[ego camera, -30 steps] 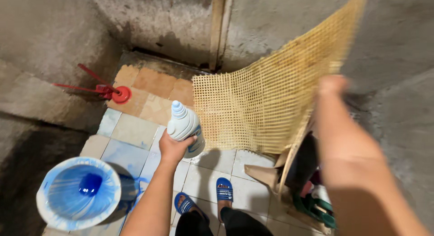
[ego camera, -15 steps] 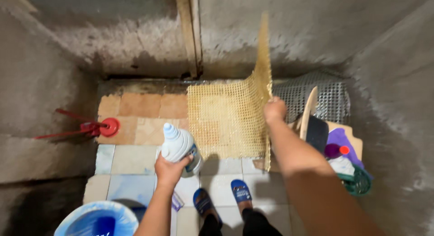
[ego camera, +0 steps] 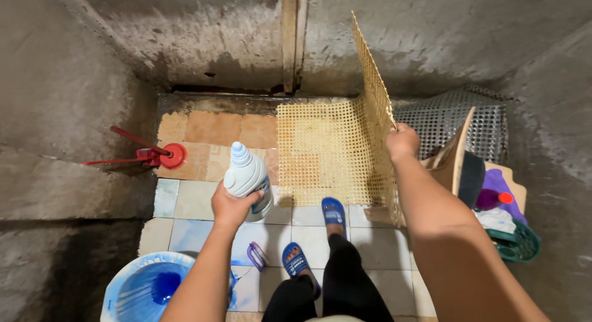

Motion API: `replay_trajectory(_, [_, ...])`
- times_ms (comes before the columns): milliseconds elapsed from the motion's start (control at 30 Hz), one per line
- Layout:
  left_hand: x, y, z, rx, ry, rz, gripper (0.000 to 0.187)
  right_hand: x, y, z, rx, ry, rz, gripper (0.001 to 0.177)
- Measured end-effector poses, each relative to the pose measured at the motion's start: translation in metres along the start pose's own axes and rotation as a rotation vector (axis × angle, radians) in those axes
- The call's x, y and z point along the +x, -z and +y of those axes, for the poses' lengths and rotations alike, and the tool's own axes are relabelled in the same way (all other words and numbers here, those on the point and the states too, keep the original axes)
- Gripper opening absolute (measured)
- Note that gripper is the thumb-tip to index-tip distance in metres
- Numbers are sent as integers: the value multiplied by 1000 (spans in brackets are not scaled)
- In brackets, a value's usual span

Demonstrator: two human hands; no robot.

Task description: The person pours blue cleaning liquid from a white bottle into a white toilet bowl and onto a yellow floor mat. They then use a red plunger to agitate the liquid inside the toilet bowl. Finally, they scoop water from an orange bucket using a red cup and pour it onto the floor mat.

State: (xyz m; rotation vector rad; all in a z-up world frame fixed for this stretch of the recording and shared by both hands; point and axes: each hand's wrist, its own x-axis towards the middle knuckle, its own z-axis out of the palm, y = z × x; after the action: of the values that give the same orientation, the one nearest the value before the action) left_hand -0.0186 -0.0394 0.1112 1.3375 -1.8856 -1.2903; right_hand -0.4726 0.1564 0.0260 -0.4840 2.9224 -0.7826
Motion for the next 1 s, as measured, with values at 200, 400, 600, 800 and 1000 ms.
replay_trajectory(200, [7,10,5,-32,12,31,63,-8,-50,-27,-38,31,-40,22])
replay_trajectory(400, [11,23,-3,-68,-5,78,63,-63,-85,-77,161,68,-153,19])
replay_trajectory(600, [9,40,-5,-24,-13,97,61,-101,-64,-135,314,26,-328,18])
replay_trajectory(800, [7,40,-14,27,44,136,61,-53,-63,-95,351,-122,-371,21])
replay_trajectory(1000, [8,31,-26,-46,45,98,63,-13,-57,-32,-38,99,-154,29])
